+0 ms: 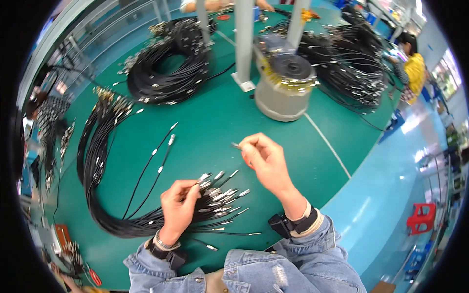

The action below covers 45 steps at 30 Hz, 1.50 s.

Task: The person trims the ends of black cables using shears, then picks up a yellow component and attaches it to the end of a cable by hand. After repeating this process for several cables, the person gathers the cables together and moves them to the side.

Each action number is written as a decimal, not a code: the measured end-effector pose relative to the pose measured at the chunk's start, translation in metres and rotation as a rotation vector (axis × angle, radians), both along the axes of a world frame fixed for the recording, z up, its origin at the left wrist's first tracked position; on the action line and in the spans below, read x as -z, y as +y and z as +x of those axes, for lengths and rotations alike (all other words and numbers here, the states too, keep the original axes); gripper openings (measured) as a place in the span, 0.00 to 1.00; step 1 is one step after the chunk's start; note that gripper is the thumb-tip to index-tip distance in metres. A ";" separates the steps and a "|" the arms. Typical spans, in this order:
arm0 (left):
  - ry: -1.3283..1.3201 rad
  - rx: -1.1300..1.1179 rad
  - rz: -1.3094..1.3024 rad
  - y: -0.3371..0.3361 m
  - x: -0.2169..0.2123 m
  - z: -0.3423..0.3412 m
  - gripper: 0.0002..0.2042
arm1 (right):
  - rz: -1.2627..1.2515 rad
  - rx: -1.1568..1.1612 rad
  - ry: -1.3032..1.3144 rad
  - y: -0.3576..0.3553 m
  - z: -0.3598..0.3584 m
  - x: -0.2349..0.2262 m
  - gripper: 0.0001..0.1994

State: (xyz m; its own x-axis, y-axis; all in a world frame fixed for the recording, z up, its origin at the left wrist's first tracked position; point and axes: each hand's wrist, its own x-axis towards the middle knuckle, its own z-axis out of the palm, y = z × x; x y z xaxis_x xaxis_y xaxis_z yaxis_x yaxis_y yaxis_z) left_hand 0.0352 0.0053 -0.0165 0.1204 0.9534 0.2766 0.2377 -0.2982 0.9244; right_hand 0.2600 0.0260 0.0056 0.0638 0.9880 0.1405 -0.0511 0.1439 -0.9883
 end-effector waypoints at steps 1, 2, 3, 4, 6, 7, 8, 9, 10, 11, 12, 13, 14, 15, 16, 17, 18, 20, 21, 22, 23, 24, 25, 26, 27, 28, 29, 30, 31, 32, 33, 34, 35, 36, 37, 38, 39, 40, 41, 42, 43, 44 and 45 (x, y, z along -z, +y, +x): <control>-0.012 0.025 0.006 -0.001 -0.001 0.001 0.04 | 0.039 0.114 -0.023 0.003 0.013 -0.005 0.06; -0.018 0.012 -0.036 -0.002 -0.006 0.001 0.05 | 0.079 0.226 -0.046 0.007 0.028 -0.011 0.07; -0.020 -0.008 -0.077 -0.005 -0.012 0.000 0.05 | 0.107 0.299 -0.091 0.012 0.046 -0.017 0.07; -0.024 -0.025 -0.120 -0.005 -0.013 0.000 0.05 | 0.134 0.374 -0.138 0.016 0.069 -0.024 0.07; 0.001 0.003 -0.091 -0.003 -0.009 -0.001 0.06 | 0.159 0.498 -0.196 0.025 0.110 -0.037 0.07; 0.031 0.022 -0.067 -0.002 -0.006 0.002 0.06 | 0.142 0.544 -0.243 0.030 0.137 -0.039 0.08; 0.067 0.028 -0.041 -0.002 -0.006 0.002 0.06 | 0.128 0.580 -0.282 0.038 0.153 -0.044 0.09; 0.066 0.031 -0.038 -0.002 -0.007 0.003 0.06 | 0.130 0.583 -0.283 0.045 0.164 -0.047 0.09; 0.064 0.036 -0.035 -0.002 -0.007 0.004 0.06 | 0.076 0.578 -0.325 0.052 0.172 -0.050 0.10; 0.061 0.037 -0.031 -0.002 -0.008 0.004 0.06 | 0.024 0.569 -0.367 0.059 0.177 -0.052 0.11; 0.058 0.039 -0.027 -0.003 -0.008 0.005 0.06 | -0.028 0.560 -0.409 0.064 0.182 -0.054 0.11; 0.061 0.035 -0.027 -0.003 -0.008 0.004 0.06 | -0.028 0.556 -0.407 0.069 0.184 -0.054 0.11; 0.059 0.031 -0.032 -0.004 -0.009 0.003 0.06 | -0.076 0.493 -0.417 0.073 0.187 -0.053 0.11; 0.056 0.029 -0.037 -0.004 -0.009 0.003 0.06 | -0.123 0.431 -0.427 0.076 0.189 -0.053 0.11; 0.054 0.027 -0.042 -0.004 -0.009 0.003 0.06 | -0.170 0.369 -0.436 0.080 0.192 -0.052 0.10; 0.055 0.025 -0.042 -0.004 -0.010 0.003 0.06 | -0.170 0.367 -0.435 0.083 0.195 -0.051 0.10; 0.046 0.023 -0.045 -0.004 -0.009 0.004 0.06 | -0.181 0.338 -0.436 0.086 0.198 -0.050 0.10; 0.026 0.018 -0.050 -0.004 -0.009 0.005 0.06 | -0.202 0.281 -0.438 0.088 0.202 -0.048 0.08; 0.027 0.017 -0.051 -0.004 -0.008 0.005 0.06 | -0.203 0.280 -0.438 0.089 0.204 -0.047 0.08; 0.017 0.019 -0.043 -0.003 -0.008 0.005 0.06 | -0.202 0.278 -0.393 0.088 0.206 -0.047 0.07; 0.009 0.015 -0.038 -0.004 -0.007 0.004 0.06 | -0.204 0.269 -0.348 0.089 0.205 -0.046 0.07; 0.000 0.011 -0.033 -0.004 -0.006 0.003 0.07 | -0.206 0.262 -0.303 0.090 0.205 -0.046 0.06; 0.000 0.004 -0.037 -0.004 -0.005 0.002 0.07 | -0.209 0.255 -0.304 0.090 0.205 -0.045 0.06; -0.006 0.005 -0.031 -0.004 -0.004 0.003 0.07 | -0.191 0.282 -0.264 0.088 0.205 -0.044 0.06; -0.013 0.006 -0.023 -0.003 -0.003 0.004 0.06 | -0.172 0.310 -0.223 0.085 0.205 -0.044 0.05; -0.016 0.000 -0.015 -0.004 -0.004 0.005 0.06 | -0.153 0.331 -0.179 0.085 0.200 -0.045 0.05; -0.014 -0.011 -0.016 -0.004 -0.006 0.006 0.06 | -0.153 0.320 -0.179 0.081 0.194 -0.047 0.05; -0.020 -0.023 -0.012 -0.005 -0.009 0.006 0.06 | -0.088 0.308 -0.066 0.074 0.180 -0.051 0.05; -0.026 -0.033 -0.010 -0.005 -0.010 0.006 0.05 | -0.027 0.298 0.046 0.066 0.166 -0.055 0.05; -0.031 -0.044 -0.006 -0.006 -0.012 0.007 0.05 | 0.014 0.276 0.078 0.057 0.149 -0.057 0.06; -0.028 -0.059 -0.011 -0.006 -0.010 0.006 0.05 | 0.052 0.255 0.110 0.048 0.129 -0.056 0.06; 0.003 -0.055 0.007 -0.005 -0.007 0.006 0.05 | 0.055 0.225 0.121 0.037 0.108 -0.051 0.06; 0.034 -0.053 0.032 -0.006 -0.008 0.004 0.05 | 0.065 0.192 0.134 0.026 0.084 -0.048 0.06; 0.071 -0.058 0.054 -0.007 -0.008 0.001 0.05 | 0.028 0.174 0.134 0.015 0.054 -0.043 0.05; 0.079 -0.077 0.051 -0.007 -0.007 -0.001 0.05 | -0.010 0.160 0.131 0.003 0.026 -0.038 0.04; 0.091 -0.096 0.090 -0.009 -0.008 -0.001 0.05 | -0.066 0.102 0.159 -0.010 -0.001 -0.035 0.03; 0.098 -0.106 0.130 -0.008 -0.008 0.000 0.05 | -0.120 0.054 0.182 -0.021 -0.022 -0.032 0.02; 0.104 -0.110 0.169 -0.007 -0.008 0.003 0.05 | -0.146 0.008 0.237 -0.030 -0.038 -0.026 0.02; 0.107 -0.113 0.169 -0.007 -0.009 0.005 0.05 | -0.172 -0.038 0.293 -0.036 -0.051 -0.018 0.02; 0.109 -0.133 0.185 -0.008 -0.010 0.005 0.05 | -0.178 -0.049 0.296 -0.040 -0.062 -0.010 0.02; 0.106 -0.144 0.203 -0.009 -0.011 0.007 0.05 | -0.171 -0.046 0.322 -0.044 -0.071 -0.002 0.01; 0.103 -0.155 0.221 -0.010 -0.013 0.007 0.05 | -0.166 -0.041 0.347 -0.047 -0.078 0.005 0.01; 0.105 -0.159 0.220 -0.010 -0.014 0.007 0.05 | -0.160 -0.041 0.373 -0.047 -0.082 0.009 0.01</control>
State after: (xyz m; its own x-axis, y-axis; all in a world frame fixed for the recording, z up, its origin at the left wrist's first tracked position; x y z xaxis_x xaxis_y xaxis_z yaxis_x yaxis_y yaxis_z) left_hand 0.0422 -0.0051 -0.0027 0.0132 0.8810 0.4730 0.3882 -0.4404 0.8095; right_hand 0.1776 -0.0212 -0.0036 0.0415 0.9983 -0.0402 -0.4127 -0.0195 -0.9107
